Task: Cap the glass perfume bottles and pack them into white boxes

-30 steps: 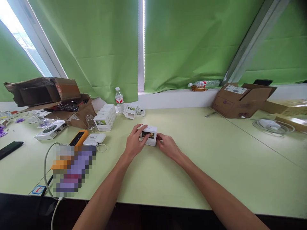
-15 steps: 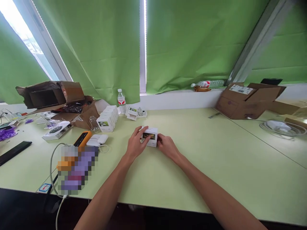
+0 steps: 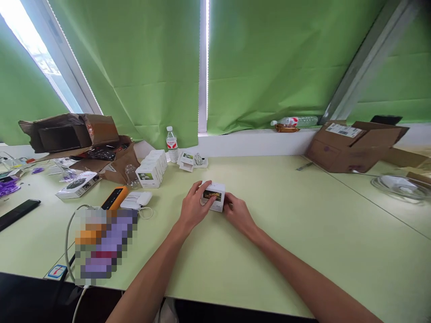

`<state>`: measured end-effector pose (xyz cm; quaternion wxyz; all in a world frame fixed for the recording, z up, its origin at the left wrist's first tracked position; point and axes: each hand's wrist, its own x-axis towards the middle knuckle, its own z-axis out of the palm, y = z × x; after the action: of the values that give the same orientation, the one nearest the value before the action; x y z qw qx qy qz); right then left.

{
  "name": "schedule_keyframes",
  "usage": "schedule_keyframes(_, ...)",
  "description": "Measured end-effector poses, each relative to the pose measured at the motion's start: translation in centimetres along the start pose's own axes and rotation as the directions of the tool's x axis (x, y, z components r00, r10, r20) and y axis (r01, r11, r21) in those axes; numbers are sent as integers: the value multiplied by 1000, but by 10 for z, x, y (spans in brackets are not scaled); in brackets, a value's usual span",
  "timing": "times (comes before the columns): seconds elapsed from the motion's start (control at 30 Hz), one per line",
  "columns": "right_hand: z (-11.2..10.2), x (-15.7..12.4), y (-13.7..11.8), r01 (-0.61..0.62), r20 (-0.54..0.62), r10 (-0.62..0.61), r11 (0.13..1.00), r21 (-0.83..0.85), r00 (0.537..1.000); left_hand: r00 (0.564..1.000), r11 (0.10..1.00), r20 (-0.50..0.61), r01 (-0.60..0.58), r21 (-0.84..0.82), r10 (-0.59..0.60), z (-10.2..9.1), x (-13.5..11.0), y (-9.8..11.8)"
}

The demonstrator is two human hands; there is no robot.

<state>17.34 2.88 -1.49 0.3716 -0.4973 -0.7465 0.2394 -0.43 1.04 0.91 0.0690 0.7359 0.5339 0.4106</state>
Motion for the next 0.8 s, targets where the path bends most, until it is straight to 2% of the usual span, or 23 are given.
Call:
schedule_keyframes(0.17,7,-3,3,3,-22,0,992,126,1000,1000,1000,15,21,10,-21,-2,-2,3)
schedule_keyframes(0.33,6,-5,4,19,-10,-17,983,184,1000,997,996,45,63,57,-65,-4,-4,9)
schedule_keyframes(0.6,6,-6,5,49,-18,-46,981,189,999,996,993,35,81,83,-84,0,-8,13)
schedule_keyframes(0.8,7,-7,1,153,35,-155,986,69,987,991,987,-79,115,116,-107,7,-11,13)
